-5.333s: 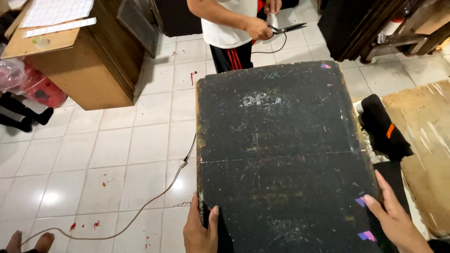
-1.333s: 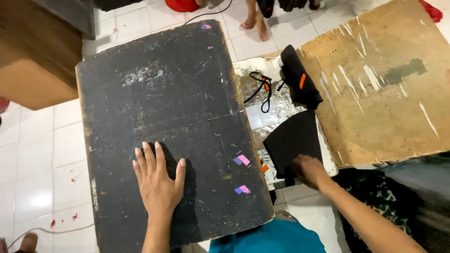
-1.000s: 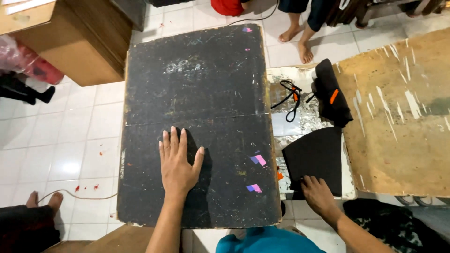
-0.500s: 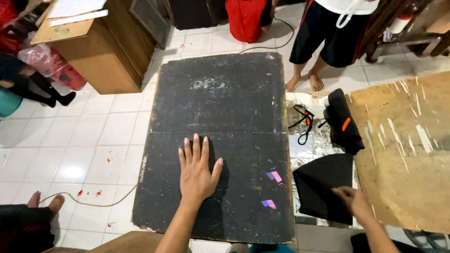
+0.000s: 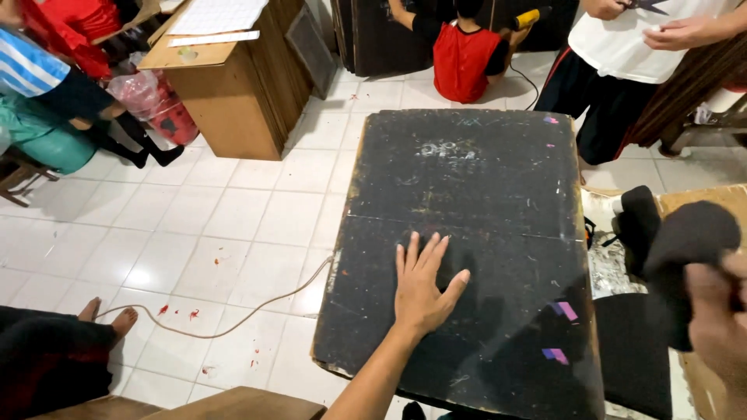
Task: Smooth and position black fabric pieces on printing boards in a production environment
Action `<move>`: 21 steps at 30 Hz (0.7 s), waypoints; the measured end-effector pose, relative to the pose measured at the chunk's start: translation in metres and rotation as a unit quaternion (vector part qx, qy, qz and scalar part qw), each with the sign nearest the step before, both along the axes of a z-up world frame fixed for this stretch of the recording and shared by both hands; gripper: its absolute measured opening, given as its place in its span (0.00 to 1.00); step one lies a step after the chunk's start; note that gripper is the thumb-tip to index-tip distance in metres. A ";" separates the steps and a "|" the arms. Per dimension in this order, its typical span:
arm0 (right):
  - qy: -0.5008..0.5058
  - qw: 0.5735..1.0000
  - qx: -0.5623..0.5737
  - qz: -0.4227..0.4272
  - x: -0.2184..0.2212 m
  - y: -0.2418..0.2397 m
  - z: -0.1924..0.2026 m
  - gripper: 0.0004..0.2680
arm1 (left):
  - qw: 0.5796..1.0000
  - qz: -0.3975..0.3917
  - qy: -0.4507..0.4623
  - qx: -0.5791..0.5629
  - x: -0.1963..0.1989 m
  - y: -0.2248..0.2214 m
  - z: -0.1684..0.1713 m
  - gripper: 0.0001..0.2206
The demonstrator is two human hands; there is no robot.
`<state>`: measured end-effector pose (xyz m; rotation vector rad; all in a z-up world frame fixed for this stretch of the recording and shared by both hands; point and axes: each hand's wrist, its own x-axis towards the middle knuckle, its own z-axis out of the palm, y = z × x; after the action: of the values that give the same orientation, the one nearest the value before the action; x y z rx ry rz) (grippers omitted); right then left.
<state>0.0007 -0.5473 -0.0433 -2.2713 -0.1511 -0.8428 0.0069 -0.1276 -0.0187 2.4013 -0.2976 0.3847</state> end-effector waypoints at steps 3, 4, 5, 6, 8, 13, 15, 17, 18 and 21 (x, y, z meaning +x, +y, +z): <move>0.174 0.975 -0.097 0.096 -0.023 0.084 0.072 0.08 | 0.975 -0.078 -0.019 -0.209 -0.023 0.014 0.026 0.30; 0.316 0.916 -0.198 0.149 -0.028 0.110 0.099 0.15 | 0.954 -0.122 -0.034 -0.271 -0.033 0.018 0.038 0.30; 0.312 0.919 -0.195 0.143 -0.027 0.129 0.106 0.15 | 0.954 -0.129 -0.037 -0.269 -0.038 0.025 0.061 0.30; 0.222 0.921 -0.168 0.271 -0.033 0.146 0.111 0.09 | 0.935 -0.207 -0.004 -0.289 -0.051 0.030 0.081 0.33; 0.127 0.904 -0.133 0.386 -0.043 0.176 0.123 0.07 | 0.905 -0.287 0.031 -0.312 -0.067 0.039 0.102 0.37; 0.091 0.903 -0.138 0.396 -0.044 0.214 0.148 0.07 | 0.873 -0.278 0.223 -0.333 -0.075 0.059 0.093 0.05; 0.049 0.918 -0.164 0.358 -0.040 0.227 0.154 0.07 | 0.859 -0.298 0.241 -0.339 -0.070 0.066 0.097 0.07; 0.012 0.927 -0.192 0.323 -0.040 0.239 0.161 0.08 | 0.842 -0.316 0.259 -0.351 -0.069 0.065 0.096 0.10; -0.032 0.937 -0.226 0.265 -0.037 0.246 0.166 0.10 | 0.865 -0.265 0.221 -0.364 -0.066 0.063 0.094 0.11; -0.006 0.965 -0.152 0.216 -0.040 0.263 0.171 0.09 | 0.903 -0.170 0.111 -0.378 -0.060 0.053 0.082 0.18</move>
<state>-0.0389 -0.2844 0.1276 -2.3784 -0.7982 -0.6302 -0.0535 -0.0745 0.0633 1.5675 -0.3717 0.0365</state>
